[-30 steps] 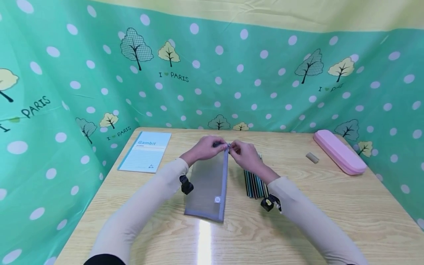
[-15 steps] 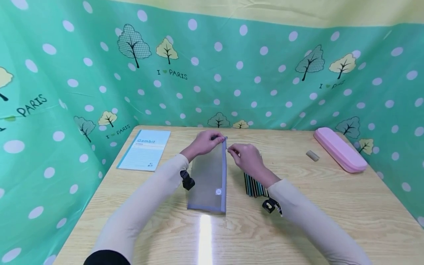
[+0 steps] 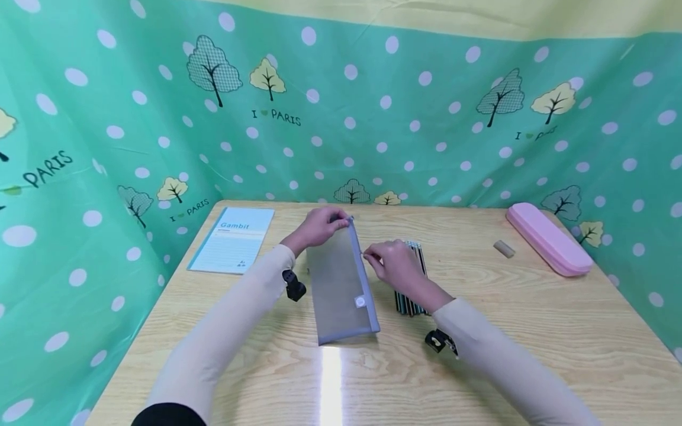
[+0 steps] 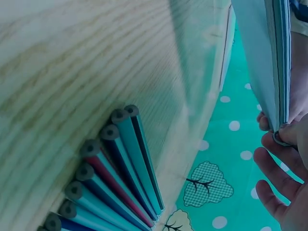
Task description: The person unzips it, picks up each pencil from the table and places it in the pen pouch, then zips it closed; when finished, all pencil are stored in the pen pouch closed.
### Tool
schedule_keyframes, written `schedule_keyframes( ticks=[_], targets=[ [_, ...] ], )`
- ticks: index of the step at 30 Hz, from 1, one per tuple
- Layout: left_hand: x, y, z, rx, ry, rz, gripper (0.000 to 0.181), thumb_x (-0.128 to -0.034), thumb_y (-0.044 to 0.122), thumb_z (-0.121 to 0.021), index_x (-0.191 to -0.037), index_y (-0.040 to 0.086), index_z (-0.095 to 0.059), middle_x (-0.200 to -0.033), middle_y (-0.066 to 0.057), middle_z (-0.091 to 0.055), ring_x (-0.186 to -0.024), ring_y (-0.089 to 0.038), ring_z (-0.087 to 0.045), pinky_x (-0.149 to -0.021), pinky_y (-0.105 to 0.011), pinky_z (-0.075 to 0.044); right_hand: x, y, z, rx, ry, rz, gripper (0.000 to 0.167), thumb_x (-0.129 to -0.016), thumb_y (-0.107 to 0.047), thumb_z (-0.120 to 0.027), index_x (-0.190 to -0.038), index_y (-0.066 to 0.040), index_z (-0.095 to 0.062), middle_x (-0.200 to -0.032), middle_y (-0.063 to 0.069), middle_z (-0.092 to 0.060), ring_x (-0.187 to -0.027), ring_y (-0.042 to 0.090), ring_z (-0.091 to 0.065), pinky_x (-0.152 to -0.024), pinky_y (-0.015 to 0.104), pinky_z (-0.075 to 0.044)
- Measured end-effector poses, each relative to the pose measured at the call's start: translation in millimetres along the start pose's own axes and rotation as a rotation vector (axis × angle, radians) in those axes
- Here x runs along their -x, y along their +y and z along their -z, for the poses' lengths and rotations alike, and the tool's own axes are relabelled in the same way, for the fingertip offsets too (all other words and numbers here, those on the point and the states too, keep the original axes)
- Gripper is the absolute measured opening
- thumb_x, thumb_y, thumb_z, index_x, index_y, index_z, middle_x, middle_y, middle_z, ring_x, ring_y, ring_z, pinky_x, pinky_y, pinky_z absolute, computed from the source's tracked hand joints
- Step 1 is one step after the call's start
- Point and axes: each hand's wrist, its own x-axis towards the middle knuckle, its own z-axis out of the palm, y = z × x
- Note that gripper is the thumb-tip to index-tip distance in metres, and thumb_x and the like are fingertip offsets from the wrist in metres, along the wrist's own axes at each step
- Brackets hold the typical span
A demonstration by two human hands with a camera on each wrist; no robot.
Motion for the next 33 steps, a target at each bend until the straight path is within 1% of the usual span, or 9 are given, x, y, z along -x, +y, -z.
schedule_keyframes(
  ticks=[2,5,9,12,16,21,26,28,33],
  targets=[
    [-0.9,-1.9,0.3,0.0,0.004,-0.002,0.021,-0.1045,0.017,-0.062,-0.113,0.002,-0.073,-0.115,-0.014,-0.072,-0.109,-0.029,-0.065,-0.098,-0.043,-0.054,1.7,-1.7,0.5,0.002,0.0,0.012,0.005,-0.092,-0.009,-0.077,-0.09,-0.005,-0.079,-0.078,0.007,-0.077,-0.058,0.015,-0.068,-0.053,0.026,-0.058],
    [-2.1,-3.6,0.9,-0.001,0.022,0.006,0.021,-0.1044,0.018,-0.063,-0.113,0.002,-0.073,-0.115,-0.013,-0.072,-0.108,-0.029,-0.064,-0.097,-0.043,-0.054,5.5,-5.1,2.4,0.02,-0.012,0.022,0.005,-0.092,-0.009,-0.077,-0.089,-0.006,-0.079,-0.079,0.006,-0.077,-0.061,0.016,-0.07,-0.064,0.033,-0.062],
    [-1.2,-12.0,5.1,-0.015,0.09,0.045,0.022,-0.1047,0.02,-0.063,-0.114,0.002,-0.073,-0.117,-0.014,-0.071,-0.108,-0.03,-0.064,-0.096,-0.045,-0.054,10.5,-12.0,6.5,0.039,-0.034,0.051,0.003,-0.091,-0.009,-0.078,-0.089,-0.008,-0.079,-0.081,0.004,-0.078,-0.067,0.016,-0.072,-0.073,0.04,-0.061],
    [0.6,-21.7,8.6,-0.045,0.14,0.064,0.023,-0.1048,0.021,-0.062,-0.114,0.003,-0.072,-0.116,-0.014,-0.071,-0.108,-0.032,-0.065,-0.098,-0.048,-0.051,13.3,-16.8,9.9,0.037,-0.032,0.086,0.002,-0.089,-0.009,-0.08,-0.089,-0.008,-0.079,-0.081,0.003,-0.078,-0.07,0.017,-0.073,-0.07,0.038,-0.059],
    [2.1,-28.5,10.7,-0.069,0.167,0.084,0.023,-0.1052,0.022,-0.062,-0.113,0.003,-0.072,-0.117,-0.015,-0.071,-0.111,-0.033,-0.064,-0.106,-0.051,-0.045,17.8,-19.2,14.1,0.064,0.004,0.133,0.004,-0.087,-0.009,-0.083,-0.087,-0.01,-0.079,-0.081,0.002,-0.078,-0.071,0.016,-0.074,-0.073,0.038,-0.058],
    [3.5,-31.7,11.4,-0.071,0.186,0.114,0.025,-0.1056,0.023,-0.061,-0.115,0.002,-0.071,-0.118,-0.017,-0.069,-0.112,-0.035,-0.061,-0.111,-0.054,-0.04,25.3,-19.1,18.2,0.101,0.053,0.18,0.006,-0.084,-0.009,-0.085,-0.086,-0.009,-0.079,-0.081,0.001,-0.078,-0.071,0.015,-0.073,-0.074,0.037,-0.058],
    [4.7,-35.9,10.6,-0.087,0.188,0.113,0.024,-0.106,0.024,-0.06,-0.112,0.004,-0.072,-0.118,-0.015,-0.07,-0.112,-0.033,-0.062,-0.112,-0.055,-0.039,30.4,-19.7,22.7,0.089,0.079,0.209,0.009,-0.081,-0.007,-0.087,-0.085,-0.009,-0.079,-0.08,0.001,-0.077,-0.07,0.015,-0.073,-0.073,0.038,-0.057],
    [5.4,-36.7,10.5,-0.092,0.195,0.108,0.024,-0.1065,0.024,-0.059,-0.112,0.005,-0.072,-0.12,-0.015,-0.07,-0.114,-0.033,-0.061,-0.113,-0.057,-0.038,31.6,-19.9,24.3,0.084,0.087,0.216,0.009,-0.08,-0.008,-0.087,-0.085,-0.009,-0.079,-0.079,0.001,-0.077,-0.07,0.015,-0.073,-0.073,0.039,-0.057],
    [7.6,-37.4,12.6,-0.091,0.2,0.127,0.023,-0.1057,0.024,-0.061,-0.112,0.005,-0.073,-0.12,-0.013,-0.071,-0.113,-0.033,-0.062,-0.113,-0.057,-0.038,36.3,-19.5,25.4,0.097,0.086,0.241,0.01,-0.079,-0.008,-0.087,-0.083,-0.008,-0.078,-0.078,0.002,-0.077,-0.067,0.015,-0.072,-0.071,0.038,-0.057]
  ],
)
